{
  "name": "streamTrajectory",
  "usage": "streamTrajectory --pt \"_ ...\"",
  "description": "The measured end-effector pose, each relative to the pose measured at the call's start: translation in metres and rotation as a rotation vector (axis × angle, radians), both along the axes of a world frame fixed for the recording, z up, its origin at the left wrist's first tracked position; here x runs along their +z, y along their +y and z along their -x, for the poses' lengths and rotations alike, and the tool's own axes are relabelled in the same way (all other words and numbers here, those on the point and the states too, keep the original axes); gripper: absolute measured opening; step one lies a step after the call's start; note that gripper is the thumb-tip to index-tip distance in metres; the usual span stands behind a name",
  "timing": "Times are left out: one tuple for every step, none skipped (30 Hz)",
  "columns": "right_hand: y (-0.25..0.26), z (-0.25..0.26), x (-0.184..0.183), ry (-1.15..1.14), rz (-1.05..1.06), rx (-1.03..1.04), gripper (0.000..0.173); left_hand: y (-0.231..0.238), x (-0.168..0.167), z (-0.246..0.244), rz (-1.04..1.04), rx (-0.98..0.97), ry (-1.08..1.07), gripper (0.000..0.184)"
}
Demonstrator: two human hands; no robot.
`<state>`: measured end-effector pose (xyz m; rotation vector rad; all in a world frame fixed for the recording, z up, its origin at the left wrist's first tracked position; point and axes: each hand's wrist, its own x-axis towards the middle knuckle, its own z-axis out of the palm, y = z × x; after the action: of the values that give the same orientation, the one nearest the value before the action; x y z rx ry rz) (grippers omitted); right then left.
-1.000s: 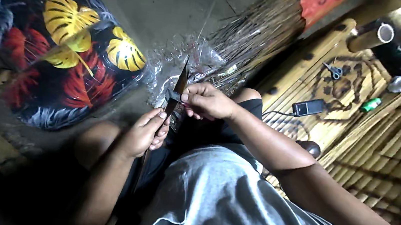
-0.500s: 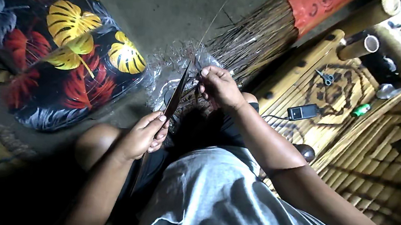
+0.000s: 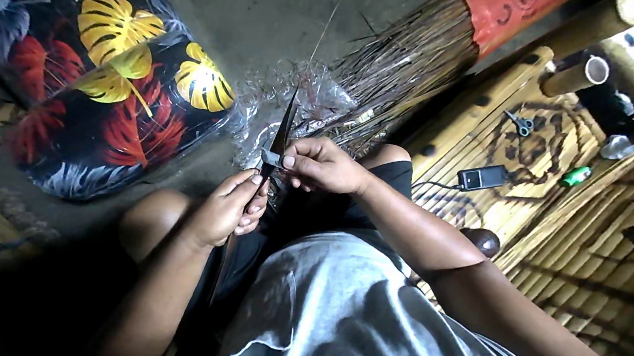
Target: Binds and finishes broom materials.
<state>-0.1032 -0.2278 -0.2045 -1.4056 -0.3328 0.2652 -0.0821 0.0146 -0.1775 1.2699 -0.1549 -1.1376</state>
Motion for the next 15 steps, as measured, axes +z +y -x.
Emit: streamTrajectory --pt "-0.002 -0.001 -0.002 -0.017 0.0 -0.018 0.026 0.0 0.0 0.0 0.005 -0.004 -0.002 0.037" --pt "-0.005 -0.003 -0.003 -0.022 -0.004 -0.041 0.025 0.0 0.001 0.0 0.01 -0.008 -0.004 0.037" --pt "-0.008 -0.006 -0.003 -0.015 -0.004 -0.065 0.025 0.0 0.001 0.0 0.016 -0.011 -0.004 0.037" --pt "-0.013 -0.008 -0.004 -0.007 -0.003 -0.09 0.025 0.0 0.001 0.001 0.019 -0.014 -0.002 0.037" --pt "-0.018 -0.01 -0.004 0.0 -0.004 -0.11 0.025 0.0 0.001 0.001 0.021 -0.014 0.0 0.037" --pt "-0.022 -0.012 -0.004 0.005 -0.006 -0.13 0.025 0.0 0.001 0.001 0.021 -0.015 0.001 0.037" --pt "-0.025 -0.013 -0.004 0.01 -0.005 -0.148 0.024 0.0 0.001 0.001 0.019 -0.018 0.001 0.036" --pt "-0.028 -0.014 -0.004 0.009 -0.003 -0.164 0.024 0.0 0.001 0.001 0.018 -0.021 0.003 0.036" --pt "-0.029 -0.014 -0.004 0.009 0.002 -0.187 0.024 -0.001 0.0 0.0 0.022 -0.024 0.006 0.036" --pt "-0.031 -0.015 -0.004 0.016 0.007 -0.216 0.024 -0.001 0.0 0.0 0.023 -0.025 0.009 0.036" --pt "-0.033 -0.016 -0.004 0.03 0.004 -0.253 0.024 -0.001 0.0 0.0 0.023 -0.026 0.012 0.036" --pt "-0.035 -0.017 -0.004 0.05 -0.011 -0.287 0.024 -0.001 0.0 0.001 0.023 -0.03 0.016 0.035" --pt "-0.038 -0.019 -0.005 0.066 -0.025 -0.308 0.025 -0.001 -0.001 0.001 0.023 -0.033 0.018 0.035" --pt "-0.041 -0.021 -0.006 0.067 -0.034 -0.319 0.026 -0.001 -0.001 0.001 0.023 -0.036 0.019 0.035" --pt "-0.043 -0.021 -0.005 0.066 -0.032 -0.314 0.026 -0.001 0.0 0.001 0.022 -0.04 0.019 0.035"
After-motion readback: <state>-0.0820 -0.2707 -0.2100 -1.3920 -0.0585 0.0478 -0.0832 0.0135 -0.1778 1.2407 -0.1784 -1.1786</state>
